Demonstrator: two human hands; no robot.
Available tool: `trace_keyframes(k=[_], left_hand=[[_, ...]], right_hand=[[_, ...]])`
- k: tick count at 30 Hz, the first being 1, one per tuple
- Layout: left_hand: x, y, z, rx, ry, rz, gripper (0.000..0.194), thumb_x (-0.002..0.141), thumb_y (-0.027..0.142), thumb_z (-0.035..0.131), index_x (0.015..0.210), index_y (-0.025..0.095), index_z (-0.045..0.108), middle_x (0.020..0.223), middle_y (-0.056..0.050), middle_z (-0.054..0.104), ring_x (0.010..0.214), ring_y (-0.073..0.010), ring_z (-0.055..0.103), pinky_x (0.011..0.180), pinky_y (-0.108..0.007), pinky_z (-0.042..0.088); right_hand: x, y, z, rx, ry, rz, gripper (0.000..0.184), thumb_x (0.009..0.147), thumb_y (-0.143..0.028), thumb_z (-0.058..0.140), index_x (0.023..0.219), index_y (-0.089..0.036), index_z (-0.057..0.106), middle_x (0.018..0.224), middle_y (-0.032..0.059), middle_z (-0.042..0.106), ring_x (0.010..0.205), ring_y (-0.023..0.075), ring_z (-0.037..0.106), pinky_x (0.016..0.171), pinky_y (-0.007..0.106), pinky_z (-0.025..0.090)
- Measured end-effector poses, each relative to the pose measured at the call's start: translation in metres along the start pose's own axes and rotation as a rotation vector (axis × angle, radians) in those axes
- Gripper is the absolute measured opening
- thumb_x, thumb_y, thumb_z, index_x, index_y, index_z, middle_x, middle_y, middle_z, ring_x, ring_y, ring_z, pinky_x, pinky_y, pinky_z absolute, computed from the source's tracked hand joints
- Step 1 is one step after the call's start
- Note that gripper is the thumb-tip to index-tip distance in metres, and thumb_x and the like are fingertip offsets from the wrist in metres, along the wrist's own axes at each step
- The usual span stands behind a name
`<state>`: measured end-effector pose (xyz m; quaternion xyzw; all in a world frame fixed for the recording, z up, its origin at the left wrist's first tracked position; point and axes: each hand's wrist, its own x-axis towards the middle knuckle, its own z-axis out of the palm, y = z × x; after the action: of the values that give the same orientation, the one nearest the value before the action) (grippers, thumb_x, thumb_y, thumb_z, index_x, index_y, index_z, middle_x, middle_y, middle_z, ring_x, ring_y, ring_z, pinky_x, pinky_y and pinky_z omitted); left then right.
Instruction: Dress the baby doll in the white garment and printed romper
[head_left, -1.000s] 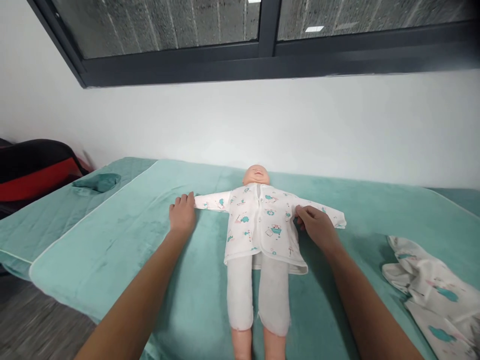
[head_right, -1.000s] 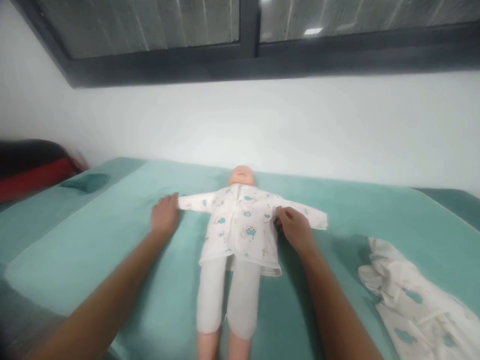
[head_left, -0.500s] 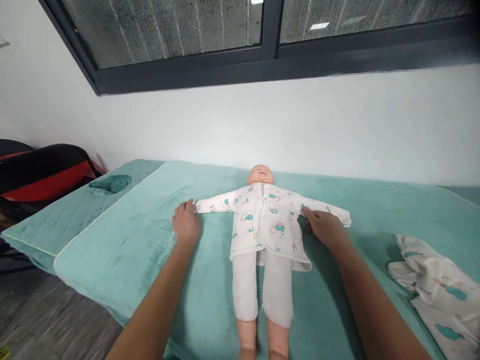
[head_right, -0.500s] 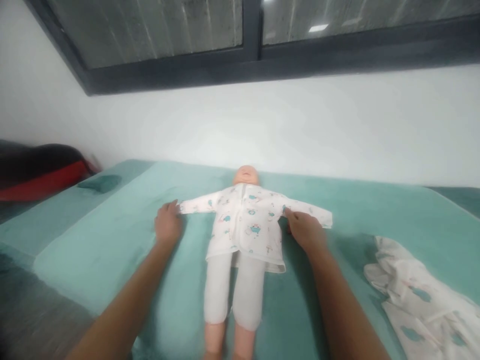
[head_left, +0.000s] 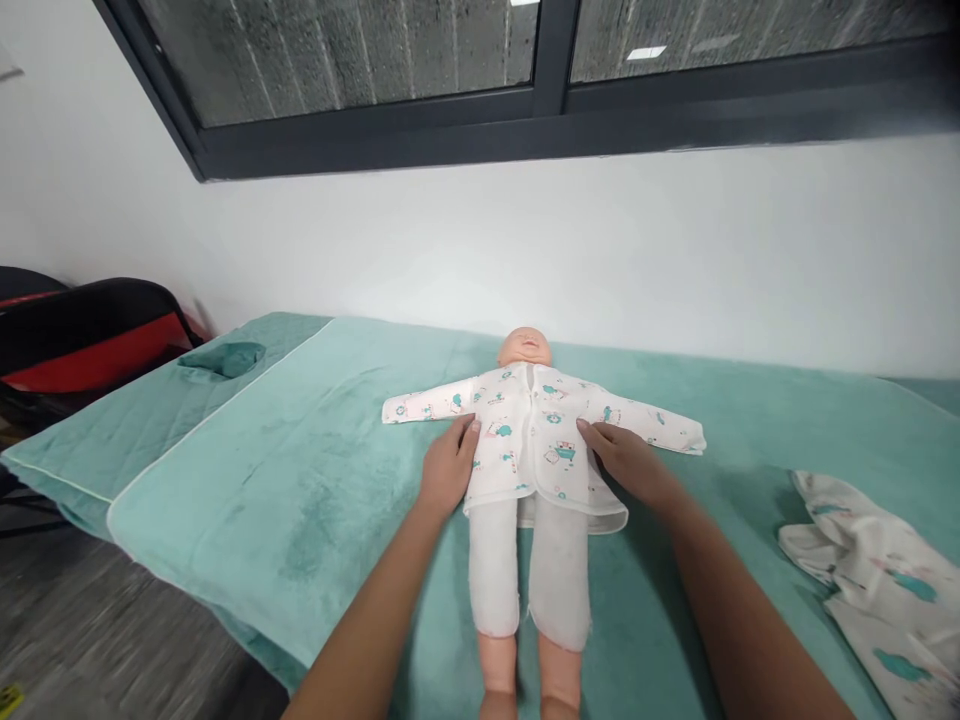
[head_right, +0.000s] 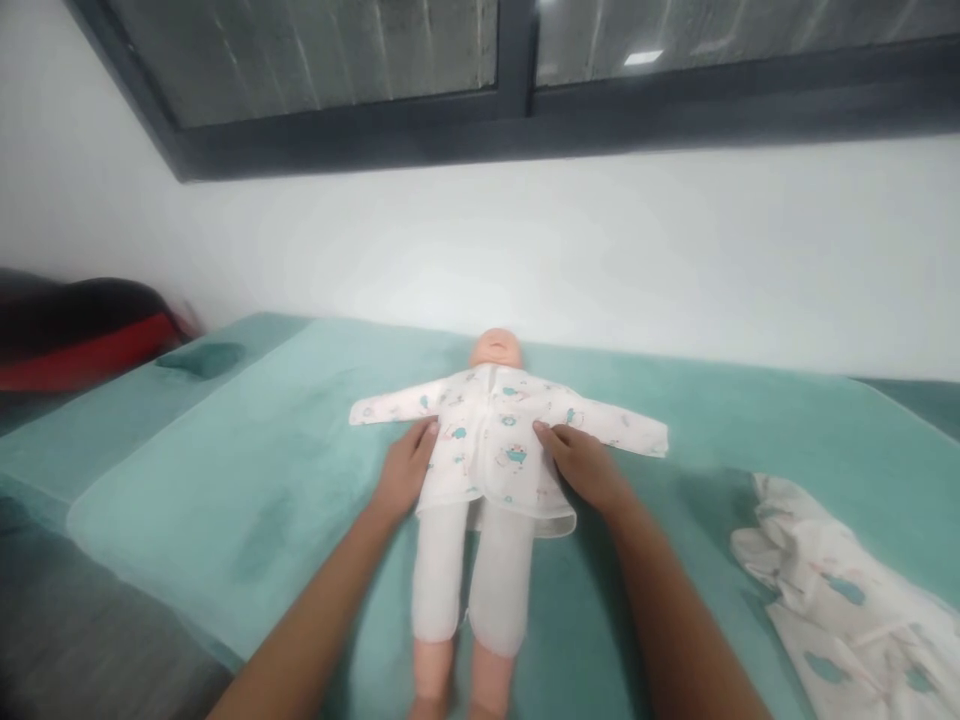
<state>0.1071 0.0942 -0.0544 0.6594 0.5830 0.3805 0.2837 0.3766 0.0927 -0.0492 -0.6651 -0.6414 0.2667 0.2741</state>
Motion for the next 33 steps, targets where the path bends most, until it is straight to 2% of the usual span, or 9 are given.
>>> trace_keyframes(k=[4, 9, 11, 14, 17, 22, 25, 28, 33], left_hand=[[0.009, 0.011, 0.007, -0.253, -0.067, 0.012, 0.051, 0.094, 0.052, 0.044, 0.134, 0.024, 0.056, 0.141, -0.004, 0.056, 0.129, -0.0249, 0.052, 0.109, -0.037, 0.038], [0.027, 0.021, 0.021, -0.406, -0.07, 0.05, 0.052, 0.093, 0.049, 0.048, 0.138, 0.023, 0.053, 0.146, -0.004, 0.051, 0.135, -0.0237, 0.046, 0.115, -0.036, 0.033], [0.036, 0.023, 0.026, -0.402, -0.061, 0.046, 0.051, 0.094, 0.049, 0.048, 0.138, 0.023, 0.054, 0.145, -0.004, 0.052, 0.136, -0.0241, 0.045, 0.116, -0.036, 0.031], [0.05, 0.024, 0.032, -0.385, -0.058, 0.05, 0.05, 0.094, 0.047, 0.046, 0.136, 0.021, 0.055, 0.144, -0.005, 0.053, 0.136, -0.025, 0.046, 0.117, -0.038, 0.03], [0.058, 0.022, 0.033, -0.374, -0.058, 0.062, 0.05, 0.094, 0.048, 0.046, 0.135, 0.021, 0.057, 0.144, -0.005, 0.053, 0.136, -0.0252, 0.046, 0.116, -0.037, 0.031], [0.059, 0.014, 0.035, -0.314, -0.008, 0.083, 0.043, 0.095, 0.045, 0.045, 0.123, 0.018, 0.064, 0.134, -0.008, 0.062, 0.125, -0.025, 0.055, 0.11, -0.038, 0.036], [0.057, 0.011, 0.036, -0.236, 0.081, 0.041, 0.034, 0.093, 0.036, 0.046, 0.109, 0.016, 0.068, 0.118, -0.01, 0.07, 0.111, -0.0245, 0.061, 0.102, -0.038, 0.042], [0.055, 0.01, 0.036, -0.219, 0.139, 0.015, 0.028, 0.09, 0.028, 0.048, 0.106, 0.015, 0.068, 0.107, -0.009, 0.072, 0.101, -0.0228, 0.063, 0.094, -0.035, 0.046], [0.049, 0.013, 0.032, -0.297, 0.26, -0.033, 0.028, 0.089, 0.032, 0.049, 0.102, 0.015, 0.067, 0.102, -0.007, 0.07, 0.091, -0.0195, 0.061, 0.085, -0.031, 0.047]], right_hand=[[-0.001, -0.006, 0.005, 0.125, 0.028, -0.027, 0.049, 0.087, -0.066, 0.038, 0.064, -0.023, 0.036, 0.064, -0.0023, 0.047, 0.065, 0.0177, 0.045, 0.062, 0.031, 0.034], [0.002, -0.009, 0.007, 0.303, 0.19, -0.003, 0.048, 0.083, -0.067, 0.046, 0.066, -0.023, 0.036, 0.064, -0.0047, 0.043, 0.066, 0.0159, 0.043, 0.065, 0.03, 0.035], [0.004, -0.009, 0.007, 0.383, 0.222, 0.031, 0.045, 0.081, -0.067, 0.049, 0.071, -0.023, 0.042, 0.064, -0.0049, 0.046, 0.066, 0.016, 0.045, 0.064, 0.03, 0.036], [0.007, -0.009, 0.006, 0.523, 0.233, 0.095, 0.041, 0.079, -0.063, 0.055, 0.087, -0.023, 0.052, 0.072, -0.0034, 0.055, 0.068, 0.0167, 0.051, 0.063, 0.029, 0.04], [0.01, -0.006, 0.007, 0.607, 0.234, 0.125, 0.043, 0.076, -0.06, 0.059, 0.099, -0.023, 0.054, 0.082, -0.001, 0.063, 0.071, 0.0177, 0.056, 0.064, 0.03, 0.043], [0.017, 0.011, 0.01, 0.517, 0.25, 0.11, 0.039, 0.079, -0.053, 0.057, 0.102, -0.022, 0.057, 0.096, 0.0032, 0.068, 0.083, 0.0204, 0.062, 0.073, 0.032, 0.047], [0.019, 0.024, 0.011, 0.401, 0.24, 0.118, 0.035, 0.079, -0.047, 0.056, 0.103, -0.022, 0.057, 0.082, 0.0019, 0.069, 0.073, 0.0201, 0.062, 0.067, 0.032, 0.046], [0.014, 0.03, 0.01, 0.343, 0.231, 0.117, 0.032, 0.076, -0.043, 0.06, 0.101, -0.022, 0.058, 0.066, -0.002, 0.063, 0.061, 0.019, 0.057, 0.059, 0.031, 0.04], [-0.014, 0.027, 0.009, 0.283, 0.284, 0.114, 0.034, 0.078, -0.043, 0.057, 0.102, -0.02, 0.057, 0.065, -0.0021, 0.063, 0.063, 0.019, 0.057, 0.062, 0.03, 0.04]])
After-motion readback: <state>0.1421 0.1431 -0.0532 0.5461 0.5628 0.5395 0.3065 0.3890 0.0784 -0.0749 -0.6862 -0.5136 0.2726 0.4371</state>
